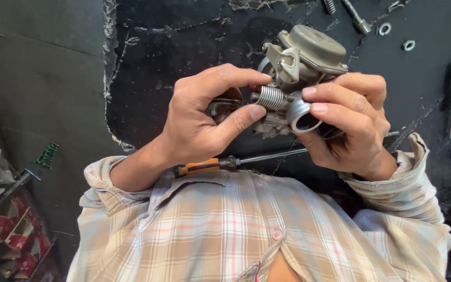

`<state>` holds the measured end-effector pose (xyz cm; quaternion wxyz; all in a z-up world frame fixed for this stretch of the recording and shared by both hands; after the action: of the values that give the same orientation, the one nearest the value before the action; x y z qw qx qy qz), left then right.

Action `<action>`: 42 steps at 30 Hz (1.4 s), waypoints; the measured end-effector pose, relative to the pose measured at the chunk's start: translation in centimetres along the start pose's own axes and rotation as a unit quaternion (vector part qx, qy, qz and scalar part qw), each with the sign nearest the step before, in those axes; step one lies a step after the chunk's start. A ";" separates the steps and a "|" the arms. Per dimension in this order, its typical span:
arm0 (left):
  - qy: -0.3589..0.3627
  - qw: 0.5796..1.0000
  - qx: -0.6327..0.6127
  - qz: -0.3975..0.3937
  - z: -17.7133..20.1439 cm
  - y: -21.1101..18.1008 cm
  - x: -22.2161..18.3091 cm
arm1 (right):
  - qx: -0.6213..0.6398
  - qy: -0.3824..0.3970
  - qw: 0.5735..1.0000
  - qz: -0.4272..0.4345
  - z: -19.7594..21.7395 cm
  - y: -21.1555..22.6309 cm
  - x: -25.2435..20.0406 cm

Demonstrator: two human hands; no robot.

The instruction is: Repairing and reassembling a motorcycle carburetor by adjusting the spring and throttle valve.

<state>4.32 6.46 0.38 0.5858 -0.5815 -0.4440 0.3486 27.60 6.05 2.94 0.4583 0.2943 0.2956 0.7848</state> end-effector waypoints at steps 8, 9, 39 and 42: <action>-0.005 0.999 0.041 -0.025 0.5 -0.2 -0.2 | -0.001 0.001 1.000 -0.002 0.1 -0.2 -0.1; -0.021 0.998 0.048 -0.021 0.6 -0.1 -0.3 | 0.000 0.001 1.000 -0.004 0.1 -0.2 -0.1; 0.013 0.974 -0.090 0.208 0.4 1.6 1.4 | -0.005 -0.003 0.999 0.035 0.1 0.9 0.1; 0.029 0.974 -0.062 0.214 0.1 0.8 2.2 | -0.004 0.001 0.999 0.032 0.0 0.2 -0.6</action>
<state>5.13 8.64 -0.16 0.4732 -0.7079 -0.3128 0.4209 27.75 5.40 3.03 0.4335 0.3008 0.2835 0.8008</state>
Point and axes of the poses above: each hand's wrist, its own x-axis towards the middle knuckle, its own z-axis out of the back of the hand, y = z × x, the point moved 3 cm from there along x, towards the middle knuckle, and after that the axes turned 10 degrees about -z, right-handed, at the moved point
